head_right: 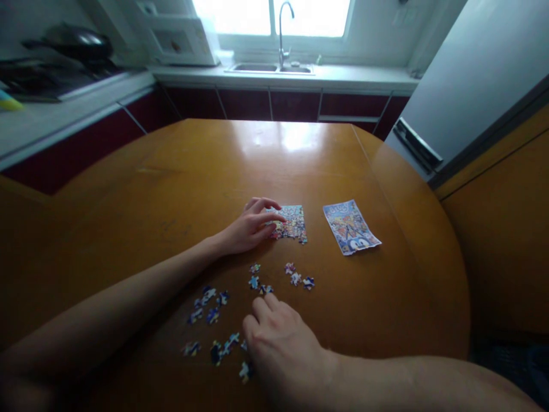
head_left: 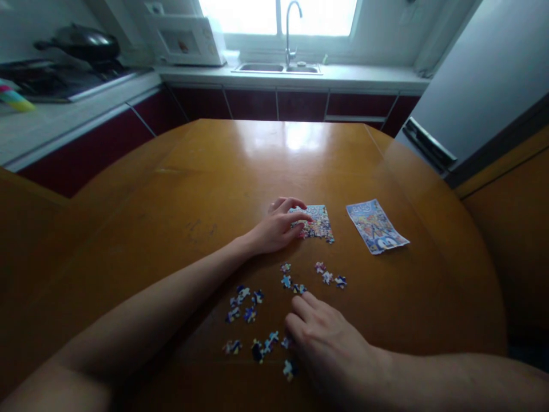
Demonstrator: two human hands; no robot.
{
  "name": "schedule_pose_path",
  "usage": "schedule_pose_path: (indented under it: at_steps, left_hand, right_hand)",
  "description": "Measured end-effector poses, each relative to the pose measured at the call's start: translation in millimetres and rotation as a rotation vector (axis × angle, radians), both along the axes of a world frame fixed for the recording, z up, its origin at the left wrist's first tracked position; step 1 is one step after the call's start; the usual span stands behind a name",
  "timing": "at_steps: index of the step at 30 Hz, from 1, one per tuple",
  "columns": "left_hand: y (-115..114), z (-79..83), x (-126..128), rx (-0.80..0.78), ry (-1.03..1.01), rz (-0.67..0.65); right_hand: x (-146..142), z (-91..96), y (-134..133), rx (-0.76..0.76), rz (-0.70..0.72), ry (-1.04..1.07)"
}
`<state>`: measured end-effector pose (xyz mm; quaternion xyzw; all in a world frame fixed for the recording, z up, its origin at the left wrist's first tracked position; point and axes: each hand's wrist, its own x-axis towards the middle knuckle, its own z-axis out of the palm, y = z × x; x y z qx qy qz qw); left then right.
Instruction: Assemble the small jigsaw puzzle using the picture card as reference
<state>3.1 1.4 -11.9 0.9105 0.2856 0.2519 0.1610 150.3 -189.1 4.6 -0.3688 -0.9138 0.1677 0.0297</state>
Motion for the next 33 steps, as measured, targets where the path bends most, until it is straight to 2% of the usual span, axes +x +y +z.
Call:
schedule_pose_path:
  at_steps: [4, 6, 9, 12, 15, 17, 24, 33]
  left_hand:
    - [0.7, 0.0, -0.9, -0.004, 0.002, -0.005]
    - [1.0, 0.1, -1.2, -0.004, 0.0, -0.008]
    - [1.1, 0.6, -1.5, 0.0, -0.002, -0.02]
    - [0.8, 1.2, -1.8, 0.011, -0.004, -0.037]
    - [0.5, 1.8, -2.1, 0.016, 0.0, -0.046]
    - [0.6, 2.2, -2.2, 0.016, 0.002, -0.045]
    - [0.6, 2.7, -1.5, 0.011, -0.016, -0.041]
    - [1.2, 1.9, -1.6, -0.007, -0.049, -0.027]
  right_hand:
    - [2.9, 7.6, 2.3, -0.099, 0.017, 0.042]
    - [11.0, 15.2, 11.6, -0.188, -0.028, 0.127]
    - [35.7, 29.7, 41.4, -0.253, -0.244, 0.308]
    - [69.3, 37.8, 81.6, -0.228, -0.486, 0.391]
    - [96.2, 33.5, 112.9, -0.213, -0.578, 0.382]
    - [104.7, 26.6, 123.1, -0.239, -0.613, 0.362]
    - [99.8, 11.0, 123.9, -0.245, -0.634, 0.357]
    - [94.6, 12.2, 122.5, -0.225, -0.628, 0.325]
